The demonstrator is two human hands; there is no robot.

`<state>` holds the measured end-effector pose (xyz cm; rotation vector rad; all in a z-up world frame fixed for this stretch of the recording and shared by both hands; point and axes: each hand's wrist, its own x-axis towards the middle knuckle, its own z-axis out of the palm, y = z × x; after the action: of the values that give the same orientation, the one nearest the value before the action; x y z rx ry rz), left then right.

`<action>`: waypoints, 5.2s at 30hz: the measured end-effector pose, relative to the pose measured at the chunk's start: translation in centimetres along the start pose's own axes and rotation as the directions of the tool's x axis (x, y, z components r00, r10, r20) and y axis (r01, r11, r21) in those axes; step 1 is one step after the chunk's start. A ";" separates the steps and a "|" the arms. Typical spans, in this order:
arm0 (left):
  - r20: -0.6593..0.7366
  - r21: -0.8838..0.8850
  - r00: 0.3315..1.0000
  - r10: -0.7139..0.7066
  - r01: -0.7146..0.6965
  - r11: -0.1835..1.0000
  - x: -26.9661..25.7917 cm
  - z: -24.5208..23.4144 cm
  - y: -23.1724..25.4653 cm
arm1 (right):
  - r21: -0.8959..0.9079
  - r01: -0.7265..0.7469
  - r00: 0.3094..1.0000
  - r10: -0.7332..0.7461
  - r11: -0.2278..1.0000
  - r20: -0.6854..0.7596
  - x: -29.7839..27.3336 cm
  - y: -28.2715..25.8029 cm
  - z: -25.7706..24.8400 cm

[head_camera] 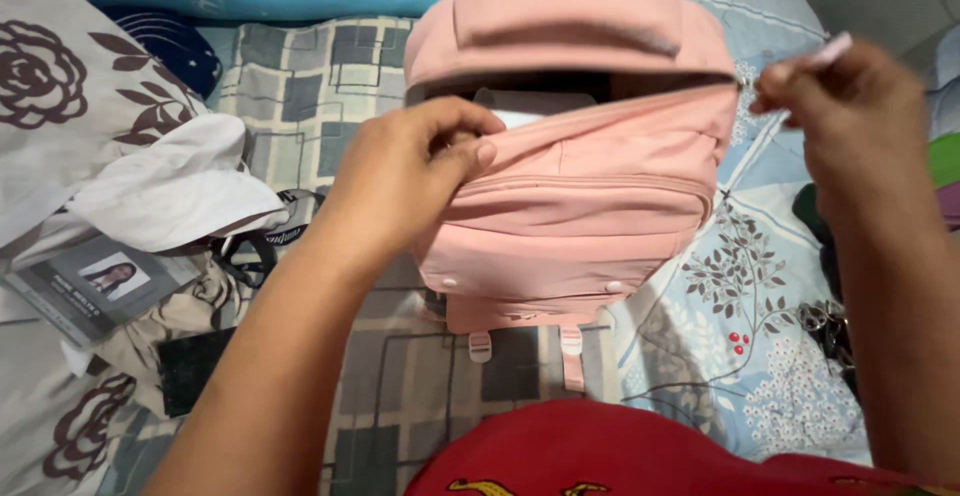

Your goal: The person packs a pink backpack with daily essentials including a phone, keys, a folded umbrella, a water bottle, and a roll of toilet paper. They place items into various compartments, zip and unzip pockets, and reorganize contents before closing the bag.

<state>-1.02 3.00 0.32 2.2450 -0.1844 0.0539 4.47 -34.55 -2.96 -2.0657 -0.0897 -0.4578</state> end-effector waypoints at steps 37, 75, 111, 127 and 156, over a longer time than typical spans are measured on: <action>0.484 -0.089 0.845 0.227 -0.210 0.974 -1.9 4.0 3.3 | 0.228 -0.755 0.651 0.659 0.615 0.377 -1.7 25.8 10.4; -0.282 0.220 0.800 0.530 -0.484 0.847 19.6 7.3 -20.0 | -0.173 -0.436 0.747 0.462 0.883 0.478 14.9 13.4 12.4; -0.001 0.289 0.867 0.499 -0.477 0.830 -8.7 9.2 -9.5 | -0.267 0.711 0.682 -0.543 0.651 0.490 -13.9 1.4 4.3; -0.106 0.357 0.880 0.463 -0.401 0.844 -9.4 13.3 -9.2 | -0.489 0.594 0.795 -0.375 0.638 0.476 -14.0 -0.9 5.0; 0.064 -0.796 0.986 -0.152 0.142 0.588 2.2 7.0 -2.6 | 0.437 -0.591 0.634 0.055 0.678 0.771 -2.7 -3.4 8.6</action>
<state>1.39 -1.07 -5.84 1.3272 0.0024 -0.0953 3.54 -25.20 -5.01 -1.3558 -0.2616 0.6064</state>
